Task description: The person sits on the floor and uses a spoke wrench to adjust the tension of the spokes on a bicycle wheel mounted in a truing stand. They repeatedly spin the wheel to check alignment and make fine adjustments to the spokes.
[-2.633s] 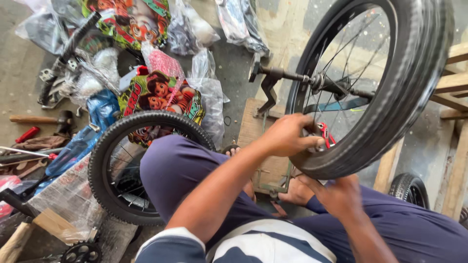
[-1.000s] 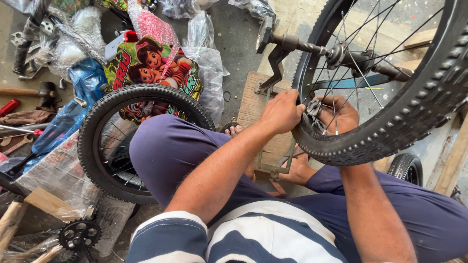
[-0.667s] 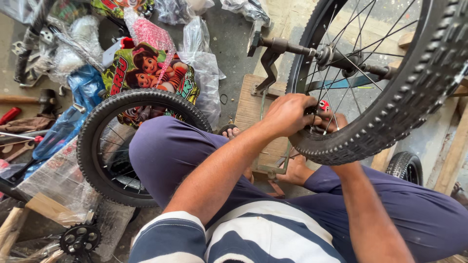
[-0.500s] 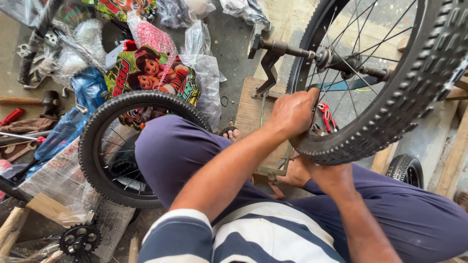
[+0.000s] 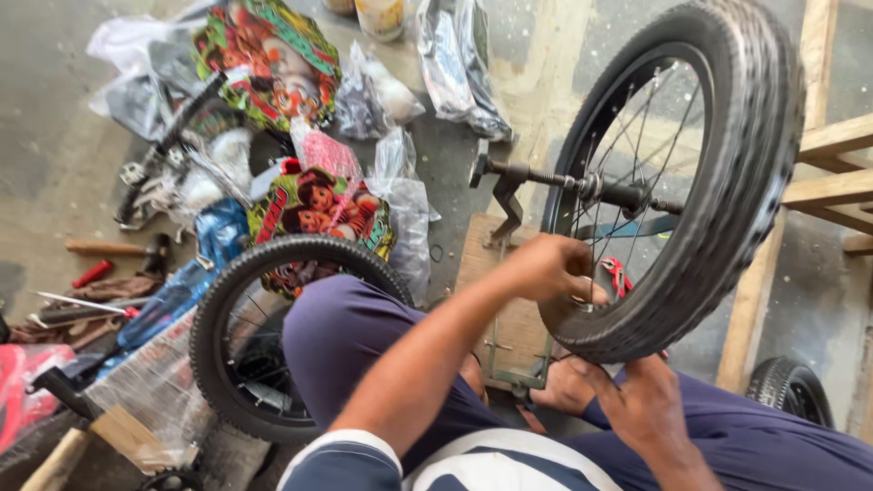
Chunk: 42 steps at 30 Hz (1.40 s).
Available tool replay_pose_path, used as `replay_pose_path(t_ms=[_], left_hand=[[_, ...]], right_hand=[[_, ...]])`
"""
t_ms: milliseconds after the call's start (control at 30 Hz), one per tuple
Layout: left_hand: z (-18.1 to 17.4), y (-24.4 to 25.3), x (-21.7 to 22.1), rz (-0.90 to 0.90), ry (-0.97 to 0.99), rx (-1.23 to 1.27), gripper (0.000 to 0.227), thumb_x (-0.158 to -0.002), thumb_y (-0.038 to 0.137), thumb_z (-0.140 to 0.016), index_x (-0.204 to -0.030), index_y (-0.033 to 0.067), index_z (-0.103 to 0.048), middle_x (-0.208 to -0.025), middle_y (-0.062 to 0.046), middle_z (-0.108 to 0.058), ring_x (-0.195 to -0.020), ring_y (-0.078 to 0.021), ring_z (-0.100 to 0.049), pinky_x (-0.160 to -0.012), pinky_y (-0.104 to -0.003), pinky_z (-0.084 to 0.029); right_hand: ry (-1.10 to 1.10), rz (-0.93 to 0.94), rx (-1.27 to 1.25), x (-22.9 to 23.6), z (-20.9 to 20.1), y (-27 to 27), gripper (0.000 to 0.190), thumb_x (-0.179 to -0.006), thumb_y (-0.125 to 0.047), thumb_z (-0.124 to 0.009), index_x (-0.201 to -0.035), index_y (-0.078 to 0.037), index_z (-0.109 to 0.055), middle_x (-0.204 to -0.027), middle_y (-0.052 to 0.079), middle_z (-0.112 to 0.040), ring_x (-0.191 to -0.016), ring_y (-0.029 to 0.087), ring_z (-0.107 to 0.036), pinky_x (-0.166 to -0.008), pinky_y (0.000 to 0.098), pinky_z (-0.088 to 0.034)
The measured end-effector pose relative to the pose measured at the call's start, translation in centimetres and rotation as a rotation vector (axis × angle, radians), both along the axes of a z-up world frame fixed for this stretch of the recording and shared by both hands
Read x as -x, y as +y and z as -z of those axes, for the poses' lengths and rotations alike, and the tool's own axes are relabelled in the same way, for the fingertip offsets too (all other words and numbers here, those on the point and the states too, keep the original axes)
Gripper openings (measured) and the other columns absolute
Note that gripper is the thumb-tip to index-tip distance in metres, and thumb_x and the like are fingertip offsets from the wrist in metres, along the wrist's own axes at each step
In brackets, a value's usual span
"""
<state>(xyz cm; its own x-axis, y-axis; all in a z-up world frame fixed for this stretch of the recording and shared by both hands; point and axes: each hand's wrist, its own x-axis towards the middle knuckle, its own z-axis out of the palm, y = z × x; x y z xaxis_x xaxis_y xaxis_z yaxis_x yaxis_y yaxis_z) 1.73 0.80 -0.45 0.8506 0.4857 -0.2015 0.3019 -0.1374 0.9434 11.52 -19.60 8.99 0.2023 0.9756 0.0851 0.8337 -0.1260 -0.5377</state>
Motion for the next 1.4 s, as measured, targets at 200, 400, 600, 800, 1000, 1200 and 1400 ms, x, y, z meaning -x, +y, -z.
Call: replay_pose_path(t_ms=[200, 400, 600, 800, 1000, 1200, 1400], left_hand=[[-0.9, -2.2, -1.1, -0.133, 0.067, -0.347, 0.058, -0.079, 0.043, -0.084, -0.122, 0.0097, -0.065, -0.099, -0.017, -0.076, -0.094, -0.0373, -0.072, -0.081, -0.049, -0.054], [0.5, 0.5, 1.1, 0.289, -0.455, 0.809, 0.071, -0.093, 0.037, -0.076, -0.151, 0.0068, -0.047, -0.124, -0.012, -0.071, -0.087, -0.0182, -0.056, -0.077, -0.038, -0.047], [-0.3, 0.2, 0.8, 0.176, -0.434, 0.458, 0.065, -0.083, 0.035, -0.086, -0.134, 0.0046, -0.061, -0.116, -0.015, -0.075, -0.106, -0.0231, -0.072, -0.089, -0.040, -0.058], [-2.0, -1.7, -0.4, -0.101, 0.277, -0.395, 0.052, -0.079, 0.049, -0.083, -0.111, 0.0106, -0.067, -0.090, -0.016, -0.076, -0.087, -0.0366, -0.072, -0.077, -0.048, -0.057], [-0.3, 1.7, 2.4, -0.264, -0.043, -0.282, 0.031, -0.079, 0.030, -0.077, -0.106, 0.0142, -0.073, -0.100, -0.011, -0.077, -0.094, -0.0318, -0.074, -0.081, -0.044, -0.056], [-0.7, 1.6, 2.0, -0.367, -0.098, -0.162, 0.032, -0.089, 0.027, -0.073, -0.117, 0.0107, -0.071, -0.105, -0.014, -0.076, -0.100, -0.0342, -0.072, -0.084, -0.043, -0.055], [-0.2, 0.8, 1.1, -0.470, -0.127, -0.076, 0.029, -0.092, 0.027, -0.069, -0.116, 0.0106, -0.073, -0.105, -0.015, -0.076, -0.099, -0.0333, -0.073, -0.083, -0.042, -0.056]], right_hand=[[0.008, 0.011, 0.011, -0.3, 2.1, 0.0, 0.036, -0.082, -0.034, -0.077, -0.108, -0.009, -0.073, -0.100, 0.013, -0.075, -0.094, 0.033, -0.071, -0.081, 0.0436, -0.053], [0.151, 0.296, 0.269, -1.7, -2.6, -0.2, 0.045, -0.078, -0.041, -0.083, -0.106, -0.007, -0.075, -0.097, 0.012, -0.080, -0.088, 0.024, -0.077, -0.083, 0.0381, -0.058], [0.735, -0.026, 0.254, -8.2, 1.3, -0.2, 0.034, -0.083, -0.018, -0.079, -0.113, -0.001, -0.074, -0.109, 0.016, -0.076, -0.103, 0.028, -0.069, -0.090, 0.0396, -0.056], [0.917, 0.179, 0.166, -9.2, 9.9, 5.7, 0.032, -0.101, -0.019, -0.058, -0.128, -0.003, -0.062, -0.117, 0.006, -0.070, -0.104, 0.012, -0.070, -0.088, 0.0265, -0.058], [0.739, 0.113, 0.206, -8.7, 12.2, 7.5, 0.032, -0.098, -0.018, -0.068, -0.123, 0.002, -0.064, -0.112, 0.013, -0.072, -0.097, 0.018, -0.071, -0.085, 0.0316, -0.059], [0.923, 0.125, 0.091, -7.3, 11.0, 8.2, 0.052, -0.086, -0.005, -0.075, -0.133, -0.003, -0.053, -0.112, 0.012, -0.070, -0.105, 0.017, -0.069, -0.092, 0.0328, -0.057], [1.013, 0.062, 0.240, -8.7, 10.7, 8.2, 0.038, -0.092, -0.007, -0.072, -0.128, -0.001, -0.061, -0.114, 0.011, -0.071, -0.105, 0.017, -0.071, -0.091, 0.0327, -0.058]])
